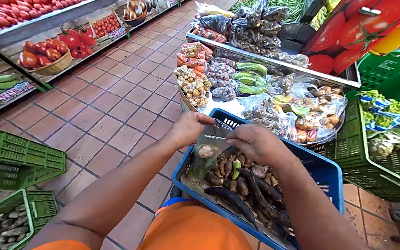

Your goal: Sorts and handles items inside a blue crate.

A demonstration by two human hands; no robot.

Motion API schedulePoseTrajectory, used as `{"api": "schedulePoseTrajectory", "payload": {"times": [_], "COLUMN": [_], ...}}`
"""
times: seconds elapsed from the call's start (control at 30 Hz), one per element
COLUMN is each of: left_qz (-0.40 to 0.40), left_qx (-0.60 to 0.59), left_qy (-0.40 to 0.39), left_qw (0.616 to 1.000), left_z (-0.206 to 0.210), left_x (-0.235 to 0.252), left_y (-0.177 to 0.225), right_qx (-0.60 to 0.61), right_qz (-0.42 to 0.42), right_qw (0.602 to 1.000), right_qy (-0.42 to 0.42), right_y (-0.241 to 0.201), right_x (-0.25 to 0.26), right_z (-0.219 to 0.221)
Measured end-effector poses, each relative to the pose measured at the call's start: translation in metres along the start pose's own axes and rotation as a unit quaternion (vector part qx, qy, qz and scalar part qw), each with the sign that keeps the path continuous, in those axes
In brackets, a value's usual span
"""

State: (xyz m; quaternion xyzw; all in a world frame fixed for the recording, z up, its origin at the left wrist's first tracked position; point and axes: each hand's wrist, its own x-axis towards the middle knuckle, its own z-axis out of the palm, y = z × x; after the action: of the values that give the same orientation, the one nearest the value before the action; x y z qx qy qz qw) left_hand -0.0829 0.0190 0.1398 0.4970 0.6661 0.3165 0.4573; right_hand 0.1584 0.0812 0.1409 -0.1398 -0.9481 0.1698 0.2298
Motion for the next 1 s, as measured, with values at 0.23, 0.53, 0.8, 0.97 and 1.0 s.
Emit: {"api": "schedulePoseTrajectory", "payload": {"times": [0.23,0.53,0.8,0.97,1.0], "left_qz": [0.014,0.163,0.234,0.299,0.298], "left_qx": [-0.060,-0.138,-0.095,-0.081,-0.052], "left_qy": [-0.024,-0.062,-0.333,-0.432,-0.443], "left_qw": [0.998,0.975,0.908,0.847,0.844], "left_z": [-0.004,-0.010,0.020,0.050,0.055], "left_x": [-0.014,-0.001,0.033,0.064,0.066], "left_y": [-0.007,-0.033,-0.113,-0.141,-0.147], "right_qx": [0.300,0.508,0.516,0.542,0.544], "right_qz": [0.296,0.401,0.409,0.416,0.418], "right_qw": [0.892,0.723,0.678,0.637,0.627], "right_qy": [0.161,0.241,0.326,0.357,0.370], "right_y": [0.026,-0.021,-0.067,-0.070,-0.072], "right_x": [-0.073,0.030,0.057,0.041,0.037], "right_z": [0.061,0.148,0.120,0.131,0.136]}}
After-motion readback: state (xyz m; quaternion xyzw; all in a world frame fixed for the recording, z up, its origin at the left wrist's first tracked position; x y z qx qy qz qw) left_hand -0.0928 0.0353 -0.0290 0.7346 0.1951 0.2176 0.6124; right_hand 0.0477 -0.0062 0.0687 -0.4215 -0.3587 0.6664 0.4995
